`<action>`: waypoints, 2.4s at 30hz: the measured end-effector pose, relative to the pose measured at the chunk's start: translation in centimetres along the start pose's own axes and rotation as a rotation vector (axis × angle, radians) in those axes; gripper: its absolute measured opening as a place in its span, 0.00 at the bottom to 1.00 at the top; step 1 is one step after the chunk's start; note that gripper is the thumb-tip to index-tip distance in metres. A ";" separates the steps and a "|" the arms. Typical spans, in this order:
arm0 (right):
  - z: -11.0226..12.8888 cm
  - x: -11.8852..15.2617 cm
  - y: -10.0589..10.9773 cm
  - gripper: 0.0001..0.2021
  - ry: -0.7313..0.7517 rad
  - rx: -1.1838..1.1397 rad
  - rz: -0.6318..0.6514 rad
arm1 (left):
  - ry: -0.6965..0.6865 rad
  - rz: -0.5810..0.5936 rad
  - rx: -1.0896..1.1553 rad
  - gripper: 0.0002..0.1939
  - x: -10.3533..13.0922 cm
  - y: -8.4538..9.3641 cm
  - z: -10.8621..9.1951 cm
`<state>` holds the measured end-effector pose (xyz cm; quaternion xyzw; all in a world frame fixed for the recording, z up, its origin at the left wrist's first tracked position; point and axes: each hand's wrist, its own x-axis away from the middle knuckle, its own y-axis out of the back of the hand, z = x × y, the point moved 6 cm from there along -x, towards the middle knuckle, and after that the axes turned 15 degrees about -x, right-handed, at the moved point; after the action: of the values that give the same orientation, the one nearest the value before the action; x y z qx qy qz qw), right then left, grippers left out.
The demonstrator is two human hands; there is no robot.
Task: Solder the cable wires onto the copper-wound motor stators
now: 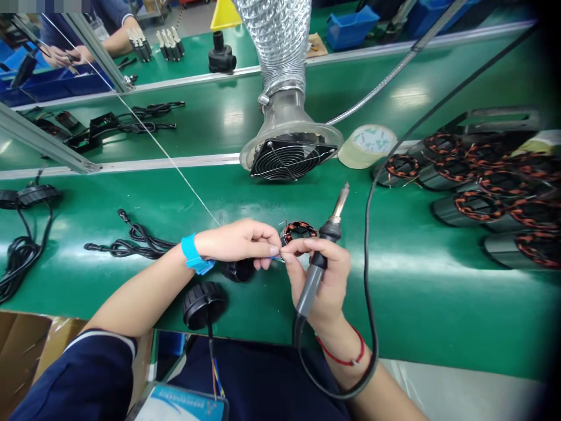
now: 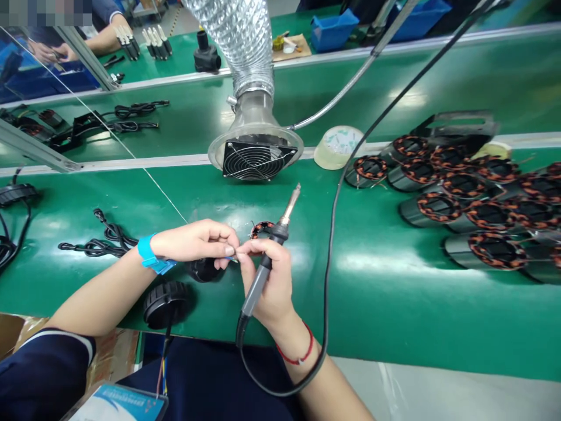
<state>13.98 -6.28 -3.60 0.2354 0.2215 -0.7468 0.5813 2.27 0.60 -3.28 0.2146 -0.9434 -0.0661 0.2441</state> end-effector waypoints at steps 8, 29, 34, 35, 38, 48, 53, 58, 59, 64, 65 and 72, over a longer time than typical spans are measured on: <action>-1.8 -1.0 2.4 0.17 -0.300 0.045 0.000 | 0.177 -0.377 -0.148 0.04 -1.0 1.2 1.1; -2.0 1.3 6.5 0.09 -0.126 0.014 -0.081 | 0.250 -0.455 -0.286 0.05 -1.4 1.6 1.5; -2.0 1.3 6.3 0.09 -0.139 0.015 -0.087 | 0.231 -0.478 -0.325 0.05 -1.4 1.6 1.4; -2.0 1.3 6.3 0.09 -0.142 0.014 -0.094 | 0.228 -0.480 -0.335 0.05 -1.4 1.6 1.4; -1.9 1.2 6.4 0.08 -0.116 0.020 -0.119 | 0.228 -0.480 -0.355 0.06 -1.4 1.5 1.2; -1.9 1.2 6.3 0.08 -0.112 0.036 -0.104 | 0.235 -0.486 -0.353 0.06 -1.6 1.4 1.1; -1.9 1.3 6.3 0.09 -0.105 0.024 -0.106 | 0.248 -0.492 -0.362 0.05 -1.6 1.5 1.0; -2.0 1.2 6.1 0.09 -0.121 0.015 -0.098 | 0.274 -0.484 -0.353 0.05 -1.7 1.4 1.1; -2.0 1.2 6.1 0.09 -0.119 0.010 -0.098 | 0.279 -0.482 -0.350 0.05 -1.7 1.3 1.1; -2.0 1.3 6.3 0.10 -0.122 0.004 -0.110 | 0.288 -0.474 -0.334 0.05 -1.8 1.4 1.1; -2.0 1.3 6.3 0.10 -0.122 0.003 -0.108 | 0.290 -0.473 -0.331 0.05 -1.8 1.4 1.1; -1.9 1.3 6.3 0.11 -0.096 -0.007 -0.120 | 0.294 -0.460 -0.332 0.06 -1.8 1.3 1.1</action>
<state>19.98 -7.56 -6.23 0.1836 0.2096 -0.7898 0.5464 2.63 2.60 -4.71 0.3866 -0.8012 -0.2410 0.3880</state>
